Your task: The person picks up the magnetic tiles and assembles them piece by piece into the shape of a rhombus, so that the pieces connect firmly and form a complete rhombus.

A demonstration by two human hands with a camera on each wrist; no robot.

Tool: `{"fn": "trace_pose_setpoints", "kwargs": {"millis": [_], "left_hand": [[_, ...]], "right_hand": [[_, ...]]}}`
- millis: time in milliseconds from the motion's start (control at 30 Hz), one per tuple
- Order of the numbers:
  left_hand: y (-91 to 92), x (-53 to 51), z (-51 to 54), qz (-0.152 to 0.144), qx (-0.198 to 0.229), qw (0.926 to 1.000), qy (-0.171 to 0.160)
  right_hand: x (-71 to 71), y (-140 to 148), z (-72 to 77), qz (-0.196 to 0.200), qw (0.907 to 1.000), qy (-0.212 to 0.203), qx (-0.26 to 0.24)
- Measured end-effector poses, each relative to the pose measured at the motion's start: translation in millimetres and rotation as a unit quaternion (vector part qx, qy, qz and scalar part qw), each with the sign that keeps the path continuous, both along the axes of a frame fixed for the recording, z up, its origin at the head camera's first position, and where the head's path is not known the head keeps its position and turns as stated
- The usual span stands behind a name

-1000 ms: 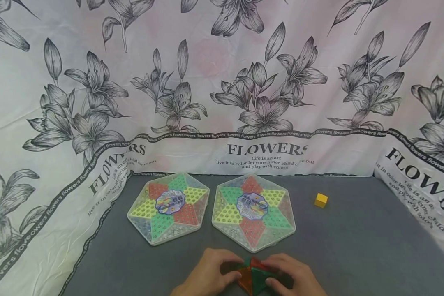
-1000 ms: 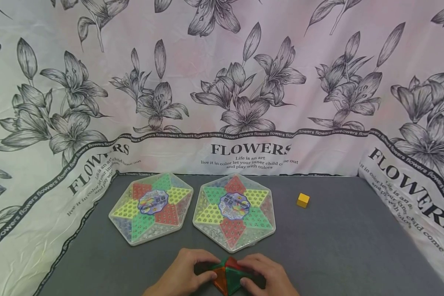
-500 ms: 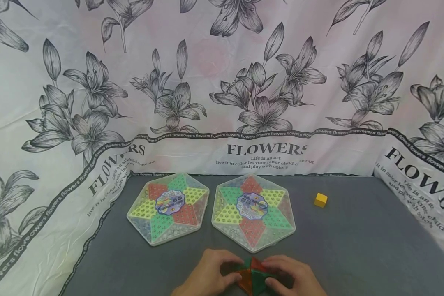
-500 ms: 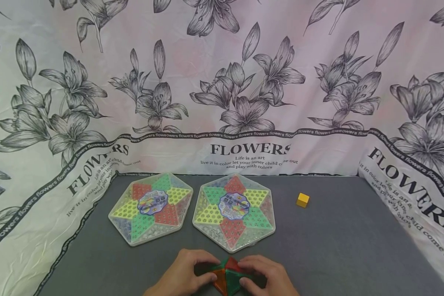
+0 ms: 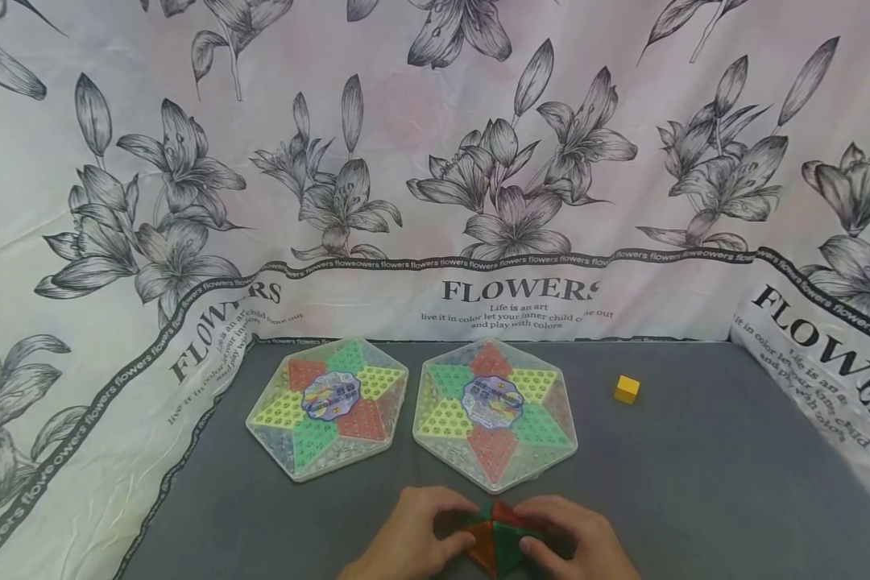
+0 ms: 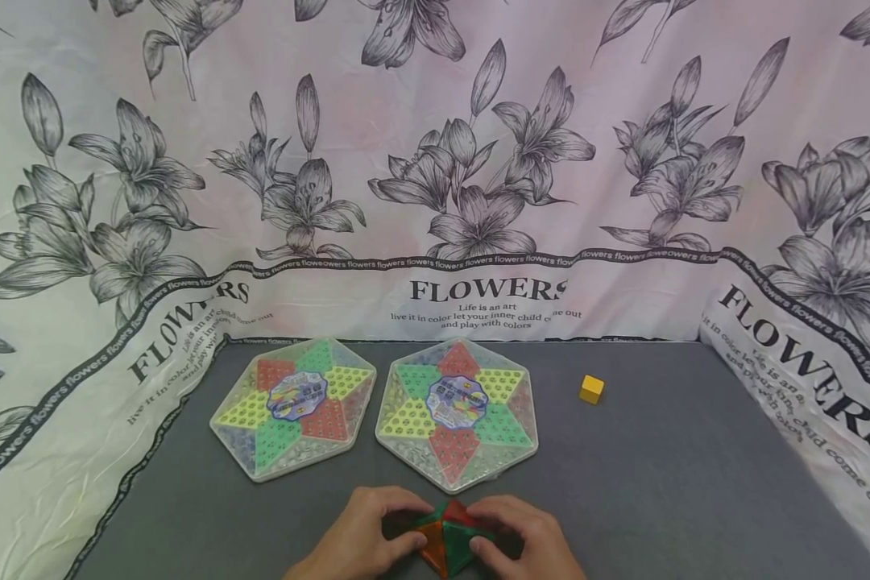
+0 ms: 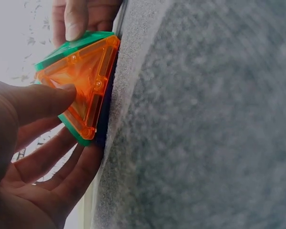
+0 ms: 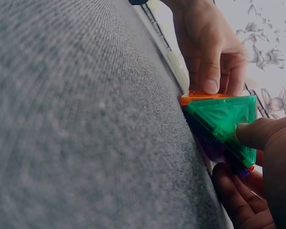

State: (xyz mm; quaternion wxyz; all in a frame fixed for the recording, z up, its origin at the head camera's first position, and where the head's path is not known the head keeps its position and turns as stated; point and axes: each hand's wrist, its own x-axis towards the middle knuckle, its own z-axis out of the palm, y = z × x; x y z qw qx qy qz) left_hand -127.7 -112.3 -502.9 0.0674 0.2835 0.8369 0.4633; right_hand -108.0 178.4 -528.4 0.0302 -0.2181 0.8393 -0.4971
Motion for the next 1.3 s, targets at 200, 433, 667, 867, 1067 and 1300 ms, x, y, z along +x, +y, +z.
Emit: {"fn": "trace_pose_setpoints", "kwargs": {"millis": [200, 433, 667, 867, 1067, 1300], "left_hand": [[-0.2, 0.5, -0.2, 0.003, 0.011, 0.9997, -0.021], [0.2, 0.5, 0.6, 0.005, 0.008, 0.9995, -0.031], [1.0, 1.3, 1.3, 0.002, 0.007, 0.9997, -0.022], [1.9, 0.8, 1.1, 0.001, 0.009, 0.9997, -0.024], [3.0, 1.1, 0.6, 0.002, 0.005, 0.9999, -0.015], [3.8, 1.2, 1.2, 0.010, -0.003, 0.9998, -0.015]], "right_hand": [[-1.5, 0.2, -2.1, 0.010, 0.9998, -0.005, -0.017], [-2.0, 0.2, -2.6, 0.019, 0.9989, -0.027, -0.032], [-2.5, 0.2, -3.8, 0.018, 0.9991, -0.021, -0.033], [-2.7, 1.8, -4.1, 0.015, 0.9982, -0.047, -0.034], [-2.9, 1.7, -5.1, 0.006, 0.9967, -0.067, -0.045], [-3.7, 2.6, -3.9, 0.015, 0.9949, -0.082, -0.056]]}}
